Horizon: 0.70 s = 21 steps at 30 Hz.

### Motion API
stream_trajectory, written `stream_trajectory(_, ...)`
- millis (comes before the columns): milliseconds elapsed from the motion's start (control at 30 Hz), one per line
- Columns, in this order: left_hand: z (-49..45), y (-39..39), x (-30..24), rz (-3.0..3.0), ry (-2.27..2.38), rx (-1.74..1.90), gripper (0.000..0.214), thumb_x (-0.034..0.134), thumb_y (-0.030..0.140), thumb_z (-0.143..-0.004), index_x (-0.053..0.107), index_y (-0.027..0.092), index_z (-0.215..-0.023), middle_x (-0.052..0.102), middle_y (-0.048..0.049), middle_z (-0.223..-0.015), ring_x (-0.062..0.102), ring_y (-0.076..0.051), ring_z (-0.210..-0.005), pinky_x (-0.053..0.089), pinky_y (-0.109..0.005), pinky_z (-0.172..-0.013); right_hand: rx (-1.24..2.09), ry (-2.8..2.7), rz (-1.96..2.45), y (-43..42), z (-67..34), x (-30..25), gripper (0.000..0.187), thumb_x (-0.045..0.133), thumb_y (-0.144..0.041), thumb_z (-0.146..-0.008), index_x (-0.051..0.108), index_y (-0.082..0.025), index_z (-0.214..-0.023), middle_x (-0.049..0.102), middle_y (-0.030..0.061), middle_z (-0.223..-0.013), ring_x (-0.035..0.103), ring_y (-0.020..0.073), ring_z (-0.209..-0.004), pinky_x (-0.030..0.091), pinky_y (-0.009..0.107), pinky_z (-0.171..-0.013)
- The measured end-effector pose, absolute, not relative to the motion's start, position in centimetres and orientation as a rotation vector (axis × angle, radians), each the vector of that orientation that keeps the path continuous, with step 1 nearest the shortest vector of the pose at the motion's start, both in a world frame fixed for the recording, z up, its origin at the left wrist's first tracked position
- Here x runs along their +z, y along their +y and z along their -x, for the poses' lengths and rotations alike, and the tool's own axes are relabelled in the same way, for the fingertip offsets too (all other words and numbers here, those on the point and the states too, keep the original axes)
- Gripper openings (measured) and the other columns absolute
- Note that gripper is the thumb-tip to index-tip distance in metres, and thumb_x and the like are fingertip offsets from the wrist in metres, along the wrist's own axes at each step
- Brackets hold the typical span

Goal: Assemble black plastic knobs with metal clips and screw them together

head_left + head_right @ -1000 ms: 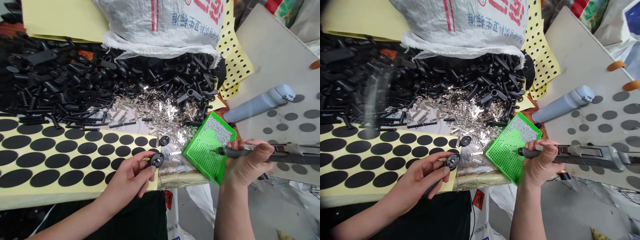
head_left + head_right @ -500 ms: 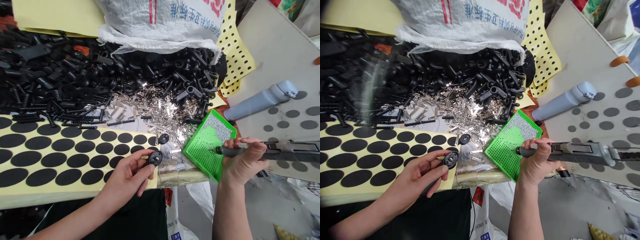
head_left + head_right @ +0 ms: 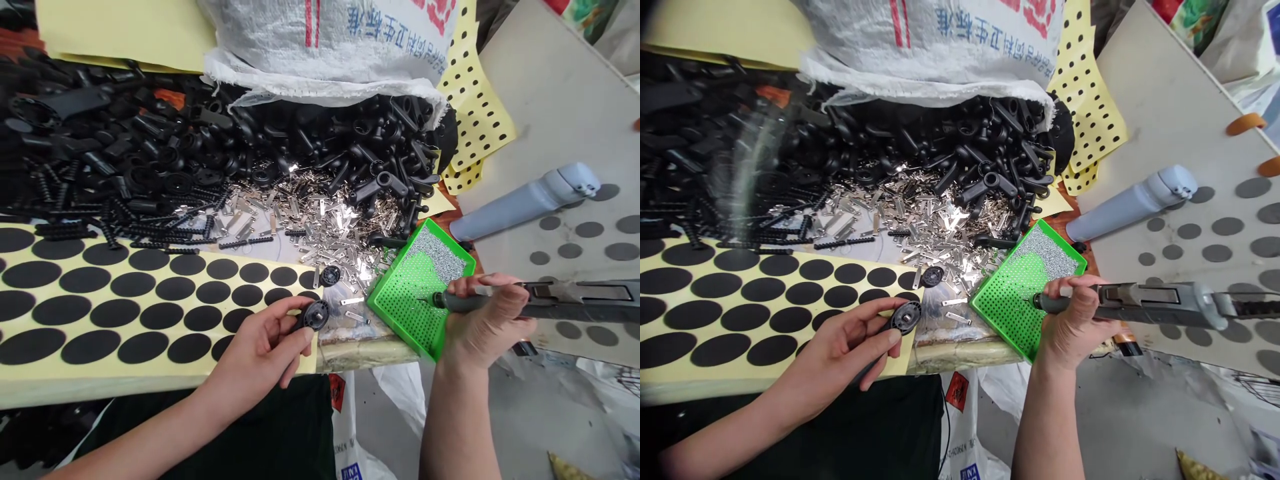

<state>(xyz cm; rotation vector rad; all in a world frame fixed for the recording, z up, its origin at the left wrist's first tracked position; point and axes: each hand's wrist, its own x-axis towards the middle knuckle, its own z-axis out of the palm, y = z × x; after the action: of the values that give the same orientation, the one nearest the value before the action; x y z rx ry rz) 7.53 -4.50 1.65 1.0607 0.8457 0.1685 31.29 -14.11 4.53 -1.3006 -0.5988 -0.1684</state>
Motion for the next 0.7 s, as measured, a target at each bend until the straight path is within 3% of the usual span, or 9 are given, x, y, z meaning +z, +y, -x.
stream_trajectory(700,-7.43,-4.58,1.37,-1.062,0.78,0.211,0.049,0.06,0.038,-0.078,0.05,0.013,-0.119,0.058,0.0056,-0.061,0.043,-0.006,-0.035,0.036,-0.024,-0.043,-0.22,-0.623,1.287,-14.12,-31.06,4.17,0.039,0.072,-0.052,-0.073,0.053,-0.019,-0.066,0.045,-0.0082,-0.051,0.043,0.0078,-0.04,0.035,0.025,-0.042)
